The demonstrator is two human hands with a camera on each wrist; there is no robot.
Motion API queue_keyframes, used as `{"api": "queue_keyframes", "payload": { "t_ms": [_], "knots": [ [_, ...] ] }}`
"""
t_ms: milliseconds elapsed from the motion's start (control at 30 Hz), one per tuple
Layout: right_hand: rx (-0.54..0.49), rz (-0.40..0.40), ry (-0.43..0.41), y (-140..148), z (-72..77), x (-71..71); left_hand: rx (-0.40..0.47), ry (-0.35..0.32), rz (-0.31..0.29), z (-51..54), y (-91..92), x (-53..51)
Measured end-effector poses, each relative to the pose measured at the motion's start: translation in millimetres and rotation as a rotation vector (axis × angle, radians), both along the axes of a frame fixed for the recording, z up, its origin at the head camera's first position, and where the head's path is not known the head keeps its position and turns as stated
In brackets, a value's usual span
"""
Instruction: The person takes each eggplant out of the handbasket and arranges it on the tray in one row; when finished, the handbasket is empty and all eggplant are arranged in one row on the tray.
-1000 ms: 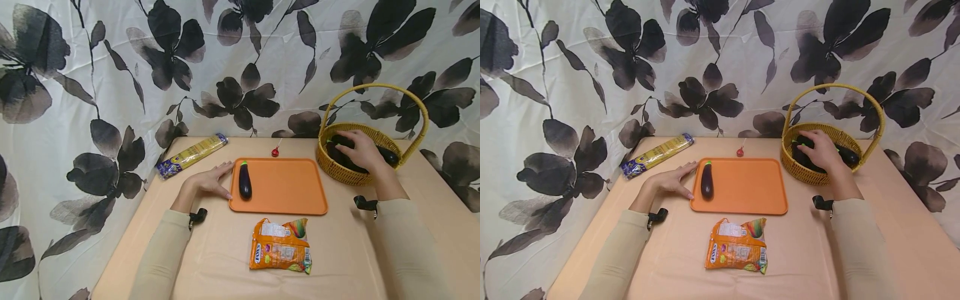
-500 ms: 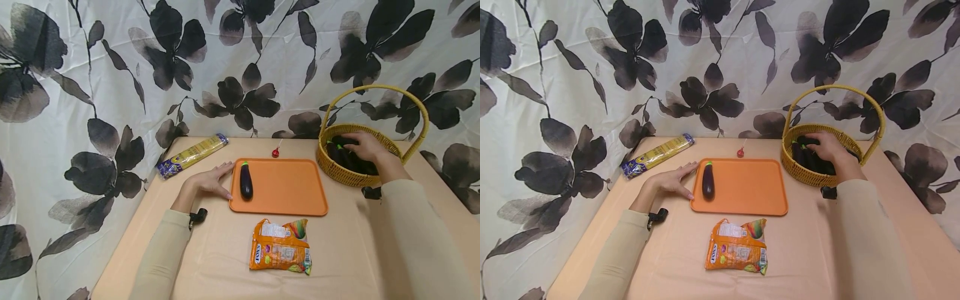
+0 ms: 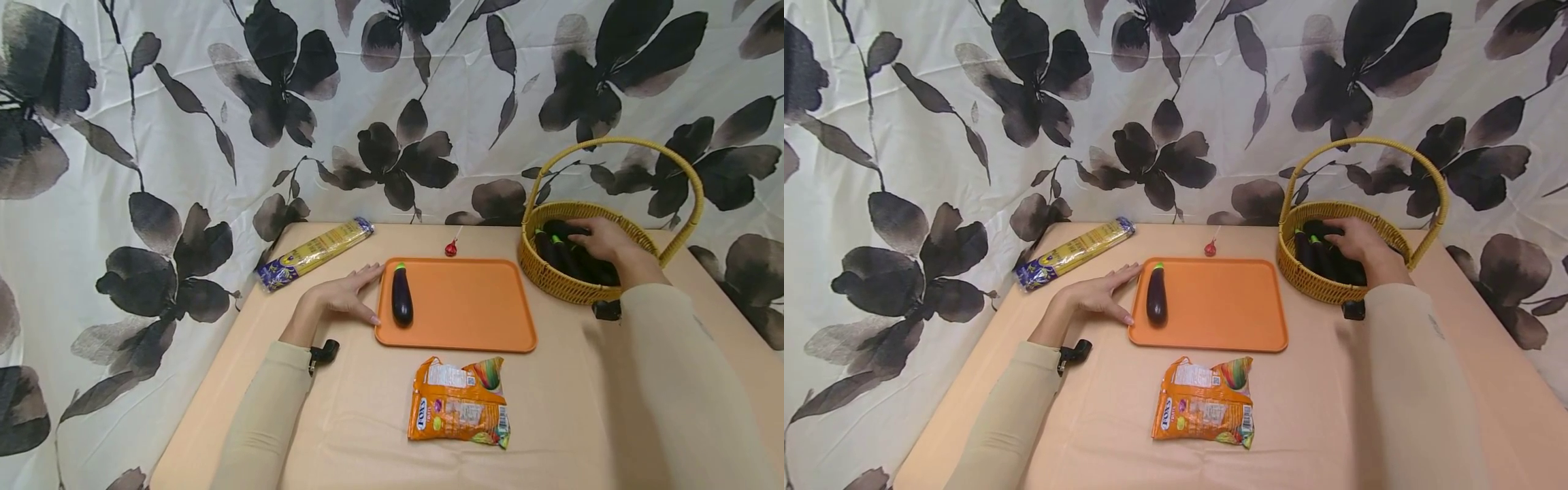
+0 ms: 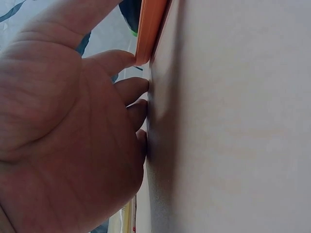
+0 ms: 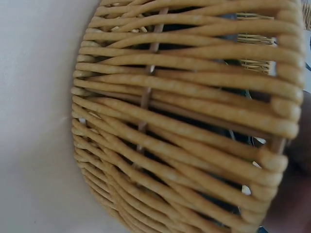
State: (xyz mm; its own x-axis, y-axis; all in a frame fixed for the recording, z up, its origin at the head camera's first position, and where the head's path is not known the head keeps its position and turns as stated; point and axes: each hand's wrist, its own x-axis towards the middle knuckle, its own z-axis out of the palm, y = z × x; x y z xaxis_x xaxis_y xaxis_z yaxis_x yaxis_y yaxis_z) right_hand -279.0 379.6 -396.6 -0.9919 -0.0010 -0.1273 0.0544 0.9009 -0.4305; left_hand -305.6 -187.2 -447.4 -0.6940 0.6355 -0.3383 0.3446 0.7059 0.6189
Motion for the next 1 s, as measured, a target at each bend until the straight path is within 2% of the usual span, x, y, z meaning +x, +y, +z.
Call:
{"api": "queue_keyframes", "payload": {
  "t_ms": [200,500,800,1000],
  "knots": [
    [0.035,0.015,-0.006,-10,5.3,8.8,-0.001,-0.006,-0.003,0.0,-5.0,1.8],
    [-0.013,0.000,-0.079,-17,7.6,21.3,-0.003,0.002,-0.031,-1.0,-11.6,2.1],
    [-0.031,0.060,-0.127,-16,9.0,17.2,-0.001,0.006,-0.023,-2.6,-8.9,1.8],
    [-0.076,0.032,-0.131,-11,4.7,14.5,-0.004,0.015,-0.020,-4.1,-7.4,1.2]
  ]
}}
